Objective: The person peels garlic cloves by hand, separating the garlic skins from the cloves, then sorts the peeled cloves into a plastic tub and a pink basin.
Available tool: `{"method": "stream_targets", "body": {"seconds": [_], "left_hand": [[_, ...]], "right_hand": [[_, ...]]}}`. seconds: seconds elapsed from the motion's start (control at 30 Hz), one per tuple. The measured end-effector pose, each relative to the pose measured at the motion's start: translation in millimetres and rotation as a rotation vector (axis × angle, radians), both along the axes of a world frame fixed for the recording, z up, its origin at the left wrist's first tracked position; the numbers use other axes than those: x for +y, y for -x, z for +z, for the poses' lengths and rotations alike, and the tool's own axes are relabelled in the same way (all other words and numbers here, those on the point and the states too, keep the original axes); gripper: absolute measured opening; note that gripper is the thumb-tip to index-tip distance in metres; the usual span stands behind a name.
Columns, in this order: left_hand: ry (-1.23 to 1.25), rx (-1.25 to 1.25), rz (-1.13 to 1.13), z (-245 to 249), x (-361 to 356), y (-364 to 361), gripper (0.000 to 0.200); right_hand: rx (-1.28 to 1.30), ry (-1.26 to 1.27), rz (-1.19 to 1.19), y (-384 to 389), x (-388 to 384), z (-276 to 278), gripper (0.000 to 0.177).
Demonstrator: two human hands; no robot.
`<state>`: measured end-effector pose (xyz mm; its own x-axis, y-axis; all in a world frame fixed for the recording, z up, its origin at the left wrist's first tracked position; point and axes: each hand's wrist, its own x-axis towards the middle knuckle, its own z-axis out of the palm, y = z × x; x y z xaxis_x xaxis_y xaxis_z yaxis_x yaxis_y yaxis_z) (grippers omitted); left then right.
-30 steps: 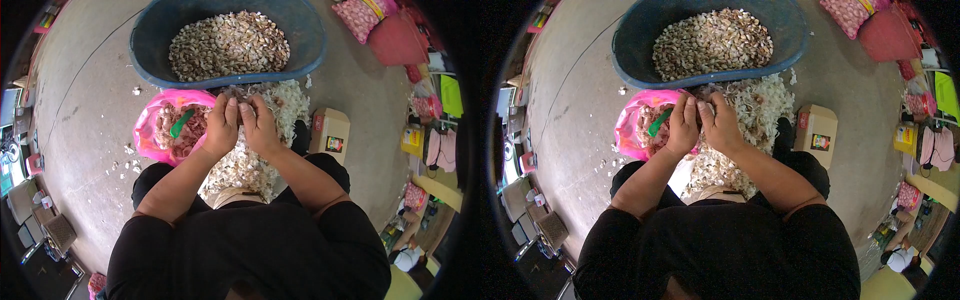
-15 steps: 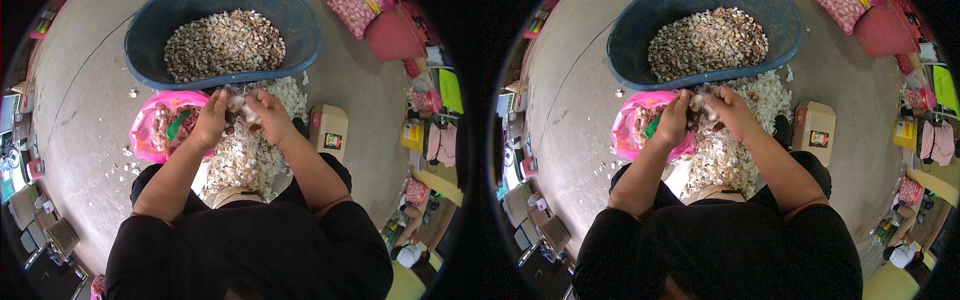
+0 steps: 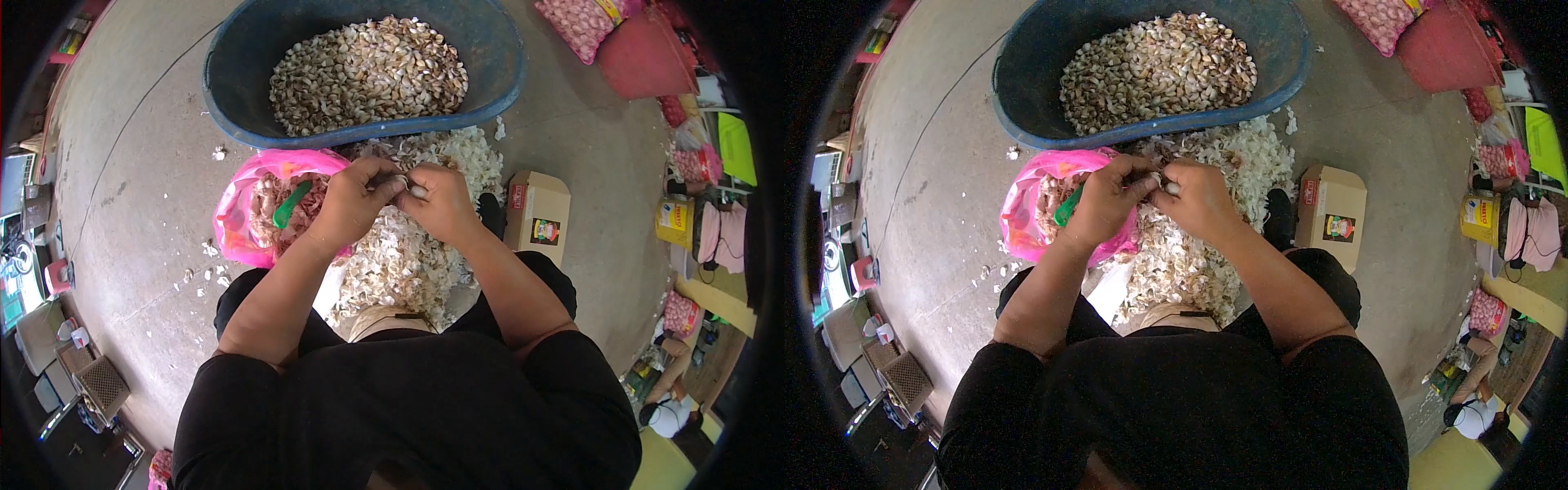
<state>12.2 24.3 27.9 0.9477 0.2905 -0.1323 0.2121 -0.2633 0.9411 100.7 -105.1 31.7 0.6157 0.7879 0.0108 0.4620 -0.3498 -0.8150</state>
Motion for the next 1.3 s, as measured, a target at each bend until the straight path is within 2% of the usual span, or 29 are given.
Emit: {"method": "stream_targets", "body": {"seconds": [0.1,0.2,0.3,0.4,0.5,0.53,0.6,0.63,0.7,0.8,0.9,1.0,1.1,1.2,1.3], "left_hand": [[0.016,-0.017,0.11,-0.4,-6.5,1.5,0.019],[0.472,0.151,0.238,-3.1,-8.5,-2.9,0.019],[0.908,0.233,0.466,-8.1,-8.7,-5.3,0.022],[1.185,0.421,0.501,-21.3,-4.4,-7.7,0.022],[1.167,0.264,0.402,-37.5,12.5,-19.4,0.027],[1.102,0.12,0.381,-27.9,25.6,-26.6,0.028],[1.097,-0.209,0.49,0.3,44.2,-43.3,0.031],[0.991,-0.213,0.505,4.2,52.7,-51.5,0.033],[0.786,-0.223,0.542,9.4,63.8,-63.0,0.037],[0.566,-0.111,0.36,-10.6,55.9,-59.8,0.047],[0.708,0.082,0.205,-0.4,18.0,-49.0,0.04],[0.94,0.015,0.188,4.4,9.1,-43.8,0.03],[0.796,0.112,0.161,-5.6,20.6,-42.1,0.029],[0.464,0.135,0.334,3.5,52.8,-55.6,0.034],[-0.639,0.024,0.384,29.7,64.0,-67.6,0.041]], "right_hand": [[-0.076,-0.06,0.025,1.9,-0.3,-0.7,0.018],[-0.066,-0.049,0.007,0.9,-0.9,2.9,0.018],[-0.146,-0.12,0.065,1.3,-0.6,0.3,0.019],[0.469,-0.022,-0.036,6.7,-0.1,1.6,0.023],[1.117,-0.122,-0.302,-12.1,-3.3,-1.9,0.027],[1.247,-0.213,-0.345,-16.4,-5.0,-3.3,0.027],[1.497,-0.354,-0.288,-24.1,-5.0,-12.1,0.026],[1.617,-0.424,-0.259,-27.4,-5.3,-12.2,0.025],[1.616,-0.568,-0.212,-27.3,0.0,-8.7,0.022],[1.538,-0.701,-0.177,-33.7,7.6,-11.9,0.021],[1.63,-0.679,-0.086,-36.5,9.8,-14.4,0.021],[1.557,-0.618,-0.12,-28.9,11.2,-3.4,0.019],[1.524,-0.543,-0.155,-25.9,6.3,5.9,0.017],[1.575,-0.527,-0.188,-20.5,-4.6,11.3,0.019],[1.567,-0.51,-0.098,-22.7,-19.8,25.6,0.022]]}}
